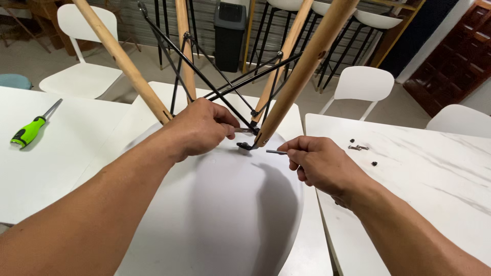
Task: The person assembles a chair by attaching wooden legs to a metal frame using a wrench and bolts. They tighten the bolts at multiple joints to secure the legs in place.
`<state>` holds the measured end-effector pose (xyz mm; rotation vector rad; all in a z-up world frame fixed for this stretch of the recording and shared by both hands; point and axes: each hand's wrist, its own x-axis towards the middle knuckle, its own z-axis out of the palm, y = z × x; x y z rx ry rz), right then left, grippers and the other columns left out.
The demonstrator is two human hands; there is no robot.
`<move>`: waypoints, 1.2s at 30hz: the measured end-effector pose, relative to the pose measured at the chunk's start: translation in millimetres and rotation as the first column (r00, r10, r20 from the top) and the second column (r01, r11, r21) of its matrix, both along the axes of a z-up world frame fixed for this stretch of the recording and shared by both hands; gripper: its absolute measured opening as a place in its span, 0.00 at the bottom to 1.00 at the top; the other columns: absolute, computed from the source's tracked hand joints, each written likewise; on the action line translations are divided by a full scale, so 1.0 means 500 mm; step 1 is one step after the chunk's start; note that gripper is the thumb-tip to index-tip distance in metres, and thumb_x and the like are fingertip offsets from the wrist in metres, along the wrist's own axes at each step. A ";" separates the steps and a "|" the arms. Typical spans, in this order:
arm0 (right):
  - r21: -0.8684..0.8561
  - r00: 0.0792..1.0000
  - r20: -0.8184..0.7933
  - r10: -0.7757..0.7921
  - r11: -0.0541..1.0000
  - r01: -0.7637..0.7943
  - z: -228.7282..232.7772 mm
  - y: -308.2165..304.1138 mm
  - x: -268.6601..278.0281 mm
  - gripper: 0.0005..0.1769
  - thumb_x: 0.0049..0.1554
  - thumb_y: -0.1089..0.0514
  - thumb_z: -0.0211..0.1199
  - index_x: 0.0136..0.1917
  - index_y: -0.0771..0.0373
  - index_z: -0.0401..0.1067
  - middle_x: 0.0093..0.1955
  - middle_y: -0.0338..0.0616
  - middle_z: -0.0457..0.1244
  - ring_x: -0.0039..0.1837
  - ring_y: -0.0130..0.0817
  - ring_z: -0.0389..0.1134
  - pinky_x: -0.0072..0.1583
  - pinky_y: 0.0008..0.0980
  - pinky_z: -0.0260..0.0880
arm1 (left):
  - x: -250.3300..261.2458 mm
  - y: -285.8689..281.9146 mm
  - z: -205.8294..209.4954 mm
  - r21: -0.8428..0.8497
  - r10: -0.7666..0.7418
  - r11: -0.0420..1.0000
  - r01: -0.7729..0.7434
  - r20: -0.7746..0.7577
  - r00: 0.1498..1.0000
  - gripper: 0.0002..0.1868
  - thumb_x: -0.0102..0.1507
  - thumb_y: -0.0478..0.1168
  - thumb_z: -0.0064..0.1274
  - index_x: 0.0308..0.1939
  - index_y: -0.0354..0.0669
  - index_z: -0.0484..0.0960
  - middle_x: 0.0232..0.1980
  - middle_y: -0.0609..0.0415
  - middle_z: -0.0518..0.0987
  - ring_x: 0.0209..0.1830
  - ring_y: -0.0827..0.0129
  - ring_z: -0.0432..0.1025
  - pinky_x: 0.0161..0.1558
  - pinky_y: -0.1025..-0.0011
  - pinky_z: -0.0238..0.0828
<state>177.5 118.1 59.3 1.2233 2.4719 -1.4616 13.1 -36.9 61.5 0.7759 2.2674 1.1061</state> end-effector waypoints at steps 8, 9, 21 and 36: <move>-0.053 0.998 0.047 0.040 0.998 -0.038 0.003 -0.007 0.014 0.19 0.65 0.55 0.50 0.67 0.56 0.72 0.52 0.42 0.69 0.54 0.31 0.69 0.58 0.35 0.71 | -0.001 -0.039 -0.028 0.085 0.268 0.949 -0.303 0.290 0.919 0.12 0.65 0.38 0.48 0.45 0.36 0.84 0.32 0.53 0.74 0.27 0.70 0.62 0.29 0.69 0.58; -0.090 0.999 0.031 0.041 0.995 -0.038 0.003 -0.004 0.017 0.20 0.64 0.56 0.50 0.68 0.57 0.71 0.53 0.42 0.70 0.56 0.31 0.70 0.59 0.35 0.72 | 0.002 -0.053 -0.030 0.116 0.311 0.914 -0.388 0.413 0.856 0.14 0.66 0.40 0.47 0.42 0.31 0.84 0.30 0.55 0.70 0.24 0.70 0.57 0.25 0.70 0.52; -0.168 1.000 -0.018 0.003 0.986 -0.006 0.011 -0.016 0.016 0.14 0.66 0.51 0.48 0.59 0.58 0.68 0.56 0.47 0.71 0.55 0.35 0.72 0.55 0.37 0.70 | 0.028 -0.121 -0.031 0.271 0.141 0.830 -0.487 0.743 0.654 0.13 0.61 0.34 0.41 0.46 0.35 0.78 0.26 0.57 0.70 0.22 0.77 0.56 0.22 0.77 0.53; -0.039 0.998 -0.009 -0.062 0.997 0.062 0.009 -0.012 0.014 0.12 0.63 0.53 0.58 0.55 0.61 0.74 0.50 0.49 0.73 0.38 0.33 0.66 0.43 0.30 0.65 | 0.017 -0.062 -0.022 0.068 0.201 0.970 -0.233 0.315 0.927 0.12 0.68 0.42 0.48 0.50 0.44 0.84 0.33 0.58 0.76 0.21 0.72 0.62 0.22 0.72 0.60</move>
